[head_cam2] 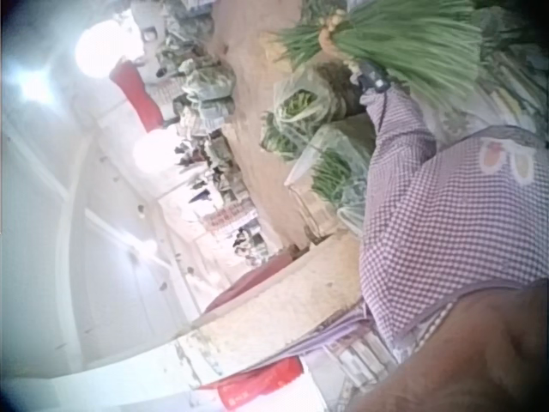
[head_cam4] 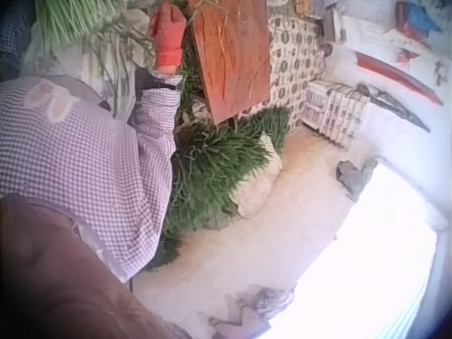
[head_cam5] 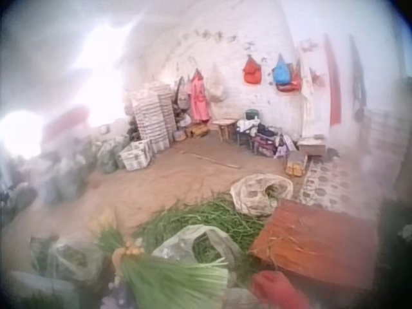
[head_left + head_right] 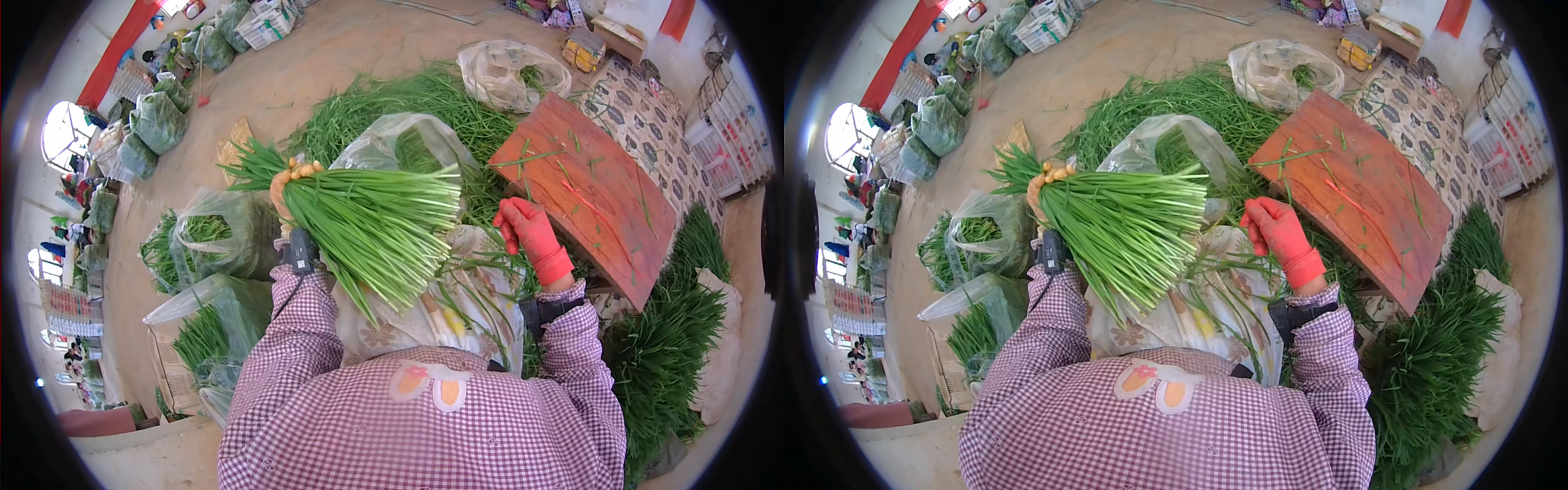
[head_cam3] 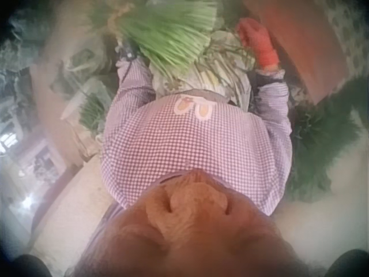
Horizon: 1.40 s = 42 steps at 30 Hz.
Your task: The person picks up bunches of long green leaves, cleans off loose debris by hand, and secures them into bundles using red rubber bands on a wooden board.
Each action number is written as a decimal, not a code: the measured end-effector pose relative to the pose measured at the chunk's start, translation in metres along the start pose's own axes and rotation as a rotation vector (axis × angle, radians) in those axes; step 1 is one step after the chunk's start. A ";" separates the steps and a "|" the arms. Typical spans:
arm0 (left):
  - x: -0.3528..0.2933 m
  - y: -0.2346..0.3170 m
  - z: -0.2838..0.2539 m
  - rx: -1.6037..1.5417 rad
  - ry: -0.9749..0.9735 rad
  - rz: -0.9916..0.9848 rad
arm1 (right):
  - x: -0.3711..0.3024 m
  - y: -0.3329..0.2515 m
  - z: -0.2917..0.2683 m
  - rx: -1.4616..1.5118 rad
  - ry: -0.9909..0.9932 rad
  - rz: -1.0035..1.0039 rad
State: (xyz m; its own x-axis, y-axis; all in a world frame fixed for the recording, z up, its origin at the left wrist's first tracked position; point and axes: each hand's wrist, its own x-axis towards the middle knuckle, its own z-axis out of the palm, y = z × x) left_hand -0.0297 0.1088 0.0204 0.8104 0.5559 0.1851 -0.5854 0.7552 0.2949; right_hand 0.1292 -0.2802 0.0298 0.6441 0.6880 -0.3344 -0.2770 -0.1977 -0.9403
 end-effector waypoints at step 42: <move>-0.039 -0.186 0.205 1.658 -1.008 0.320 | -0.051 -0.119 -0.064 0.863 0.069 -0.609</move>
State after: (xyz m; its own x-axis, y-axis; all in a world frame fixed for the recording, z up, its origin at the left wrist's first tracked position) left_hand 0.0525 -0.1244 0.1505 0.7643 -0.2361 0.6001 -0.5784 -0.6626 0.4759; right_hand 0.1747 -0.3368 0.1548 0.8763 0.4579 0.1500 -0.2893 0.7490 -0.5960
